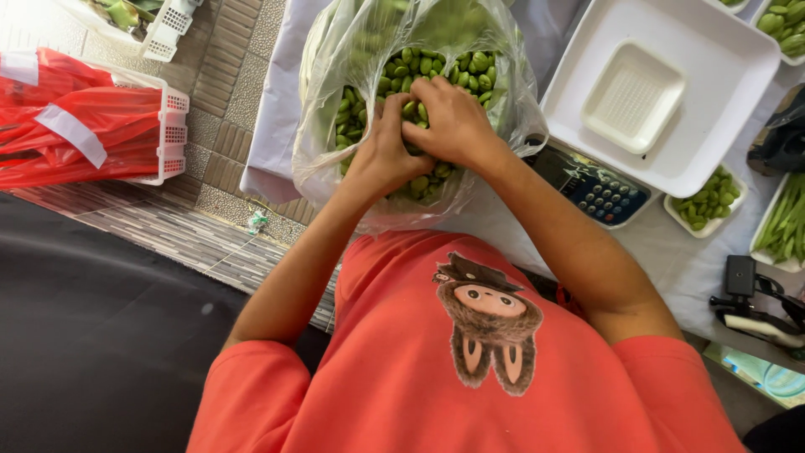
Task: Packaging small green vegetables into trays and weighing them on a scale
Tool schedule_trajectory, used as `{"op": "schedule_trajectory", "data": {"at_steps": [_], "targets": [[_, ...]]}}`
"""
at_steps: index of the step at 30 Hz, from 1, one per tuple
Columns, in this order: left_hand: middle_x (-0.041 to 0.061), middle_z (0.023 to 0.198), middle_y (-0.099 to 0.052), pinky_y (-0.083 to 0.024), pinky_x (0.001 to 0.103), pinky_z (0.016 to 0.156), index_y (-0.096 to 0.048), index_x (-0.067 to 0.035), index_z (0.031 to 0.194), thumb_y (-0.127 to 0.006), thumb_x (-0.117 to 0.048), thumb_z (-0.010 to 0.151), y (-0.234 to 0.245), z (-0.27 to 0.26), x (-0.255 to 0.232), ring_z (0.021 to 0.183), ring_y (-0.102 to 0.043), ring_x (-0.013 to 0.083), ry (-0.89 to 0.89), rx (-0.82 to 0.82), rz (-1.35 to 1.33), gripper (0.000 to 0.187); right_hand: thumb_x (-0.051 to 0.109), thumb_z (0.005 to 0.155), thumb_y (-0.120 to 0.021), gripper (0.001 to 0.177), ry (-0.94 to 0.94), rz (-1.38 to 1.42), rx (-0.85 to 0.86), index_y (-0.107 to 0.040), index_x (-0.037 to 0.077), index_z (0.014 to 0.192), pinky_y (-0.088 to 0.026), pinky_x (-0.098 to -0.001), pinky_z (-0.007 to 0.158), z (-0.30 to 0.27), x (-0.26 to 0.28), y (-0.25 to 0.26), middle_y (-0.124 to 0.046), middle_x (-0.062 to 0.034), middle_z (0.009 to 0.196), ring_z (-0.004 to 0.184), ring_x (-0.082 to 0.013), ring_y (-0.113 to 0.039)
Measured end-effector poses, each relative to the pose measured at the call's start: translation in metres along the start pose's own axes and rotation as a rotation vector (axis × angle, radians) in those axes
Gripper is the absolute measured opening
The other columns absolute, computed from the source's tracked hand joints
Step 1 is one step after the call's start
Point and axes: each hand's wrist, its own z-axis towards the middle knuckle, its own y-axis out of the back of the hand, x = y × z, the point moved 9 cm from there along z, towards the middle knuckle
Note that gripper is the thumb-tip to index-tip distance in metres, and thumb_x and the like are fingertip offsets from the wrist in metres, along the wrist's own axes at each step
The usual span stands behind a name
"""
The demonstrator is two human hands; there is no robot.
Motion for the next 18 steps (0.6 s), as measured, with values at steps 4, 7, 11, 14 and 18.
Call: {"op": "schedule_trajectory", "data": {"at_steps": [4,7,11,14,18], "targets": [[0.016,0.127,-0.06,-0.048,0.04,0.091,-0.046,-0.01,0.134,-0.07,-0.026,0.07,0.005,0.006,-0.001,0.114,-0.061,0.0302,0.001,-0.066,-0.055,0.07,0.034,0.093,-0.061,0.023,-0.099,0.075,-0.026,-0.057,0.014,0.102,-0.043,-0.0485,0.066,0.006,-0.01,0.0,-0.06,-0.0097,0.094,0.081,-0.0312,-0.059],[0.011,0.099,-0.059,-0.044,0.038,0.072,-0.052,-0.008,0.115,-0.072,-0.028,0.076,0.017,0.01,-0.012,0.087,-0.056,0.0223,-0.125,-0.18,-0.03,0.048,0.033,0.092,-0.062,0.02,-0.138,0.175,-0.121,-0.051,0.016,0.089,-0.036,-0.0416,0.059,0.011,-0.018,0.001,-0.056,-0.0045,0.08,0.071,-0.0217,-0.051],[0.008,0.103,-0.06,-0.044,0.039,0.079,-0.053,-0.012,0.108,-0.067,-0.034,0.071,0.019,0.022,-0.014,0.094,-0.056,0.0221,-0.035,-0.152,-0.052,0.045,0.038,0.089,-0.064,0.027,-0.084,0.304,-0.247,-0.05,0.015,0.09,-0.034,-0.0413,0.063,0.013,-0.025,0.02,-0.054,-0.0032,0.076,0.071,-0.02,-0.048],[0.008,0.1,-0.063,-0.044,0.037,0.076,-0.056,-0.01,0.106,-0.068,-0.025,0.068,0.027,0.025,-0.035,0.091,-0.057,0.0217,-0.097,-0.162,-0.041,0.042,0.037,0.091,-0.065,0.027,-0.098,0.387,-0.265,-0.046,0.018,0.088,-0.032,-0.0384,0.064,0.008,-0.027,0.033,-0.046,0.0,0.078,0.073,-0.0157,-0.041],[0.008,0.09,-0.07,-0.046,0.039,0.064,-0.058,-0.013,0.103,-0.072,-0.029,0.066,0.038,0.032,-0.069,0.077,-0.061,0.0217,-0.105,-0.134,0.035,0.043,0.031,0.091,-0.066,0.024,-0.083,0.564,-0.321,-0.046,0.02,0.084,-0.036,-0.0327,0.06,0.005,-0.028,0.06,-0.043,0.0035,0.073,0.069,-0.0088,-0.043]]}}
